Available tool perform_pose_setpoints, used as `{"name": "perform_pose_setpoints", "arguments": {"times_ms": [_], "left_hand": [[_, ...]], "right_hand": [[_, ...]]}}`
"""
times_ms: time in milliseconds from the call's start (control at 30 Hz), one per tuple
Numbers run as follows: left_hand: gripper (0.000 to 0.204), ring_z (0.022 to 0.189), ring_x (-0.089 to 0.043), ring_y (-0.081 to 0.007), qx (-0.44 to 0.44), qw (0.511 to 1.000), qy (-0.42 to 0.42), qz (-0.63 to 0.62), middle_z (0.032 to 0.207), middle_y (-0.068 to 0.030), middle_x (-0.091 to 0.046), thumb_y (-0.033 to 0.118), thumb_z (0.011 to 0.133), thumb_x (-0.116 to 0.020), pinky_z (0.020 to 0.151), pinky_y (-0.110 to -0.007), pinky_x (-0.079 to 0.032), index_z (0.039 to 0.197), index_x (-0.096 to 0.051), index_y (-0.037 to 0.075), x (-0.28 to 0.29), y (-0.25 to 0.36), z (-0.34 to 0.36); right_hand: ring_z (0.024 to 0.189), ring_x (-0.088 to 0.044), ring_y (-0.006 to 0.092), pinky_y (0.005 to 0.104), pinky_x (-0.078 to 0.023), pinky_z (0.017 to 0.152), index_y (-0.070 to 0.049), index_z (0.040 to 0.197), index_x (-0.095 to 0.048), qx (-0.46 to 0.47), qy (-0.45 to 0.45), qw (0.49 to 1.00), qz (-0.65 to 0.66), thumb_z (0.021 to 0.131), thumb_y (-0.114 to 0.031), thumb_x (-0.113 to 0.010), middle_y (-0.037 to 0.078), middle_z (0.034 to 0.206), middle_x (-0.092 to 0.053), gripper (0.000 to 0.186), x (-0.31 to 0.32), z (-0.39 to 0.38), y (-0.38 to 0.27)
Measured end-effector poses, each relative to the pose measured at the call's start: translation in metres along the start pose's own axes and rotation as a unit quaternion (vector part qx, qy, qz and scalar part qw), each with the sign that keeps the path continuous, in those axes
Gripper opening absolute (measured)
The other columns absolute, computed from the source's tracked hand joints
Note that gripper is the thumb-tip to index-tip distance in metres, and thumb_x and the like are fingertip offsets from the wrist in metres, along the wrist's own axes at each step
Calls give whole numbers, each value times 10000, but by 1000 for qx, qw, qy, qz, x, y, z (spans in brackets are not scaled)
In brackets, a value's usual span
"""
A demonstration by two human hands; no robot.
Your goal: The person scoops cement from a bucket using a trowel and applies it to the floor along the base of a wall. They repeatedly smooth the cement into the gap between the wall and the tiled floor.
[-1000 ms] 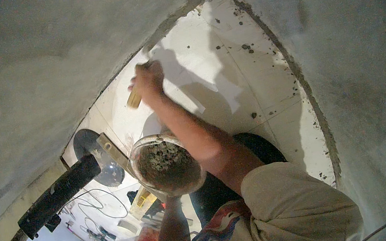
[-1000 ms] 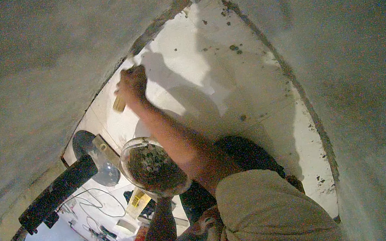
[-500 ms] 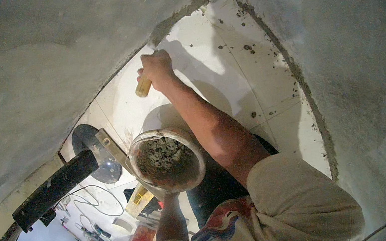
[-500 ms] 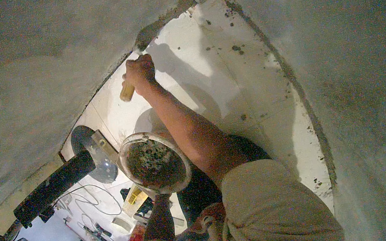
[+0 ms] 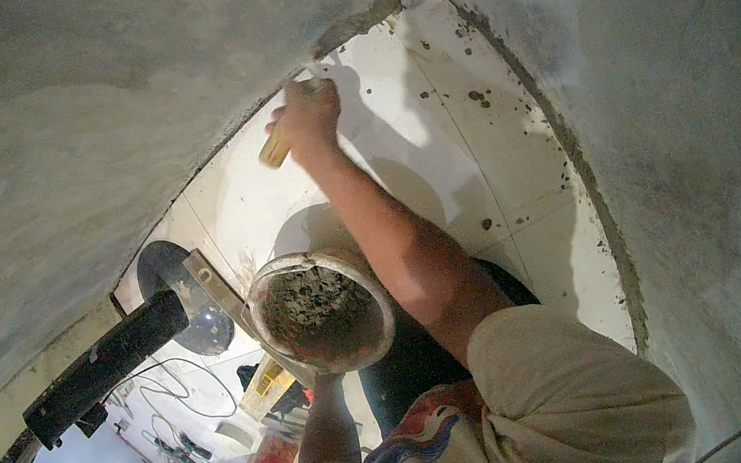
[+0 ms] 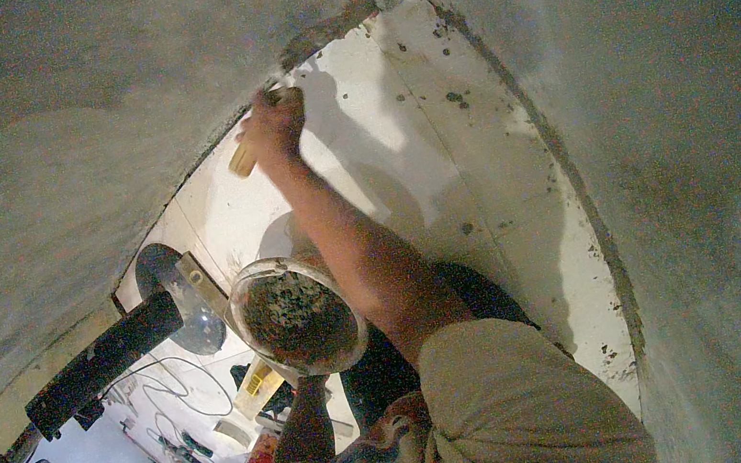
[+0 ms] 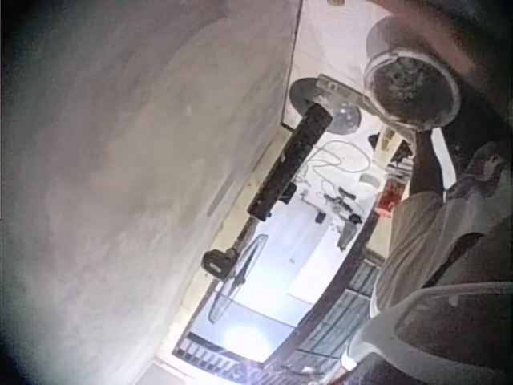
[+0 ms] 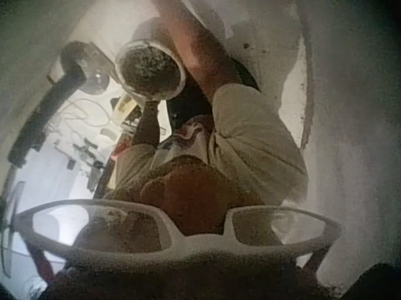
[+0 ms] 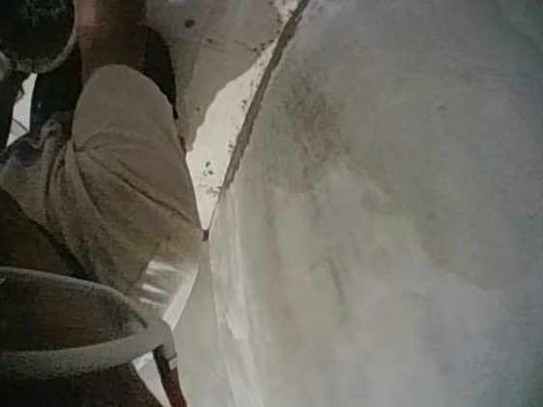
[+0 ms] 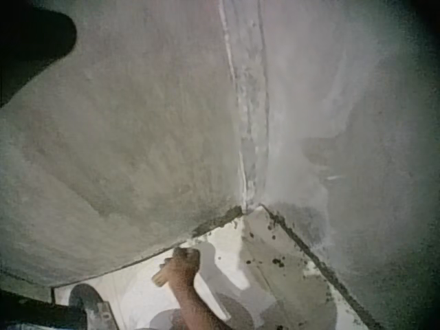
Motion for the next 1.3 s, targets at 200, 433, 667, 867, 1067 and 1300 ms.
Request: {"name": "perform_pose_setpoints", "arguments": {"times_ms": [200, 433, 667, 867, 1067, 1300], "left_hand": [[275, 872, -693, -283, 1, 1000, -13, 6, 1000, -106, -686, 291, 1021, -573, 714, -432, -577, 1178, -629, 73, -10, 7, 13], [278, 875, -694, -282, -2, 1000, -14, 0, 1004, -108, -685, 292, 1022, -571, 715, -432, -577, 1181, -628, 71, -11, 6, 17], [282, 877, -694, -281, -6, 1000, -11, -6, 1008, -109, -685, 293, 1024, -569, 716, -433, -578, 1184, -628, 69, -8, 4, 15], [285, 880, -694, -280, -5, 1000, -16, -1, 1012, -110, -684, 294, 1025, -567, 717, -434, -578, 1187, -627, 68, -10, 4, 15], [287, 882, -694, -279, -12, 1000, -7, -23, 1015, -111, -684, 295, 1026, -566, 718, -434, -578, 1189, -627, 66, -3, -2, 13], [291, 885, -694, -278, -21, 999, -30, -39, 1019, -112, -683, 296, 1027, -564, 719, -435, -578, 1193, -626, 64, -8, -3, 32]], "right_hand": [[722, -638, 290, 498, -626, 599, 20, 1167, -436, -25, -51, 998, -3, 930, -70, -614, 172, 956, -551, 309, -1, 22, 11], [765, -650, 313, 505, -630, 645, 16, 1118, -511, 1, 19, 999, -51, 958, -142, -638, 173, 906, -569, 258, 36, 31, -32], [989, -656, 403, 602, -630, 757, 40, 1404, -444, -83, -26, 996, 2, 1000, -109, -593, 218, 1204, -559, 455, 25, 55, -12], [917, -661, 360, 559, -663, 710, 34, 1208, -472, -101, -74, 992, 2, 966, -77, -582, 179, 1068, -526, 287, -17, 24, 42], [900, -634, 318, 555, -629, 711, 25, 1229, -501, -130, -52, 990, 25, 983, -130, -609, 156, 1056, -517, 311, -11, -15, 46], [872, -654, 337, 561, -636, 737, 39, 1167, -500, -56, -100, 993, -38, 964, -143, -644, 177, 1062, -557, 307, -7, 22, 22]]}}
Point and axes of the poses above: each hand's wrist, its own z-axis towards the middle knuckle, its own x-axis out of the back of the hand, y = z × x, the point moved 5 cm from there along z, towards the middle knuckle
